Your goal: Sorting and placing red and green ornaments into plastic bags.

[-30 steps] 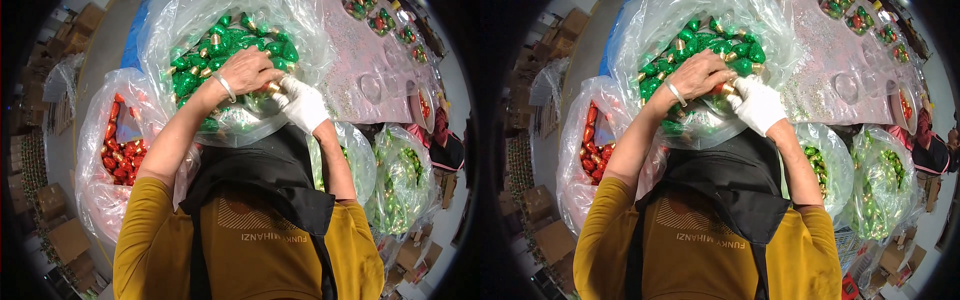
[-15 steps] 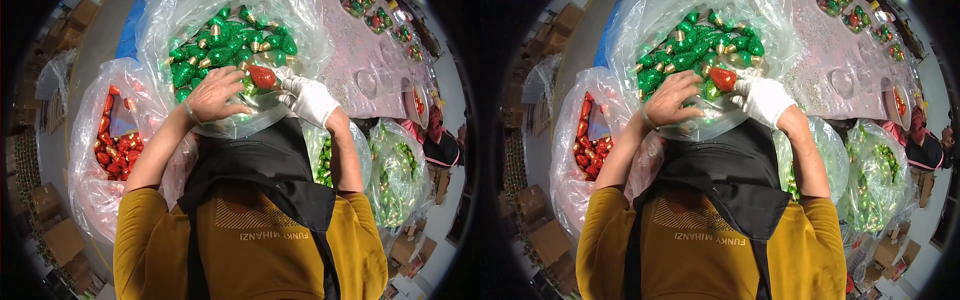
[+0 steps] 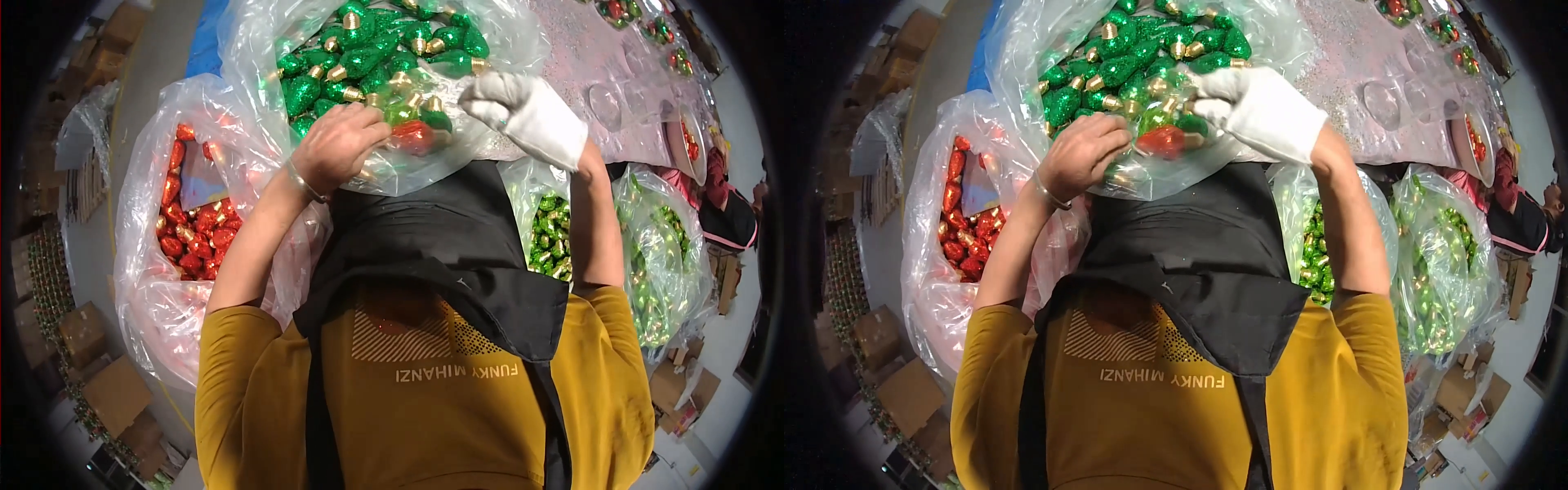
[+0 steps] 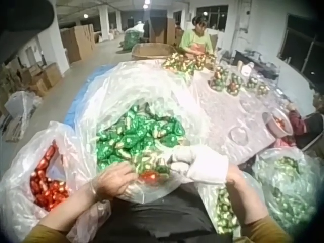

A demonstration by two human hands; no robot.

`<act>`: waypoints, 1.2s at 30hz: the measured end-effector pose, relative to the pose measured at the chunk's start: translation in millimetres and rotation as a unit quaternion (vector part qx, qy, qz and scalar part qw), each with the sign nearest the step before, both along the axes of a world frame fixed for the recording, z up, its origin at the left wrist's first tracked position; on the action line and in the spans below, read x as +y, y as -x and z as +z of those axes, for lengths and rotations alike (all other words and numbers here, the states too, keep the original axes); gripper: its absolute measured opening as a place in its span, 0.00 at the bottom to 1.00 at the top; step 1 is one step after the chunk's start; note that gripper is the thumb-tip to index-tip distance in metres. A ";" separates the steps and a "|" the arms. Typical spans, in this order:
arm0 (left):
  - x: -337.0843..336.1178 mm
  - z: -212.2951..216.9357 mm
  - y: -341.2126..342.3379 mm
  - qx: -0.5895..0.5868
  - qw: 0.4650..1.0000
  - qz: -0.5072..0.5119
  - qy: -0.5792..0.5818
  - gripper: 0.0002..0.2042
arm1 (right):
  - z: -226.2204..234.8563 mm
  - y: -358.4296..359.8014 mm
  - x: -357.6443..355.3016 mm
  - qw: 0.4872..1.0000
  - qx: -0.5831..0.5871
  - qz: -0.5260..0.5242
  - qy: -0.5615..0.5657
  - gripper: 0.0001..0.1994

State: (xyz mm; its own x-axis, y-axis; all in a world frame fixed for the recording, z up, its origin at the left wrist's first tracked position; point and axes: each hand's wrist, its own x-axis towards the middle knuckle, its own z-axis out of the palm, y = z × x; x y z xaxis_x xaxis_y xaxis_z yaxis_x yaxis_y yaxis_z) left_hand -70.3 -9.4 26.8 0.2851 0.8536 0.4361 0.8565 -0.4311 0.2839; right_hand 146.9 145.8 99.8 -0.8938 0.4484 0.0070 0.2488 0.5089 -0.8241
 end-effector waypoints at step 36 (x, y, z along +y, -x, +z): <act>1.2 0.3 11.2 -0.148 0.983 0.003 0.105 0.07 | -102.5 151.3 38.6 0.758 -0.329 0.412 -0.384 0.12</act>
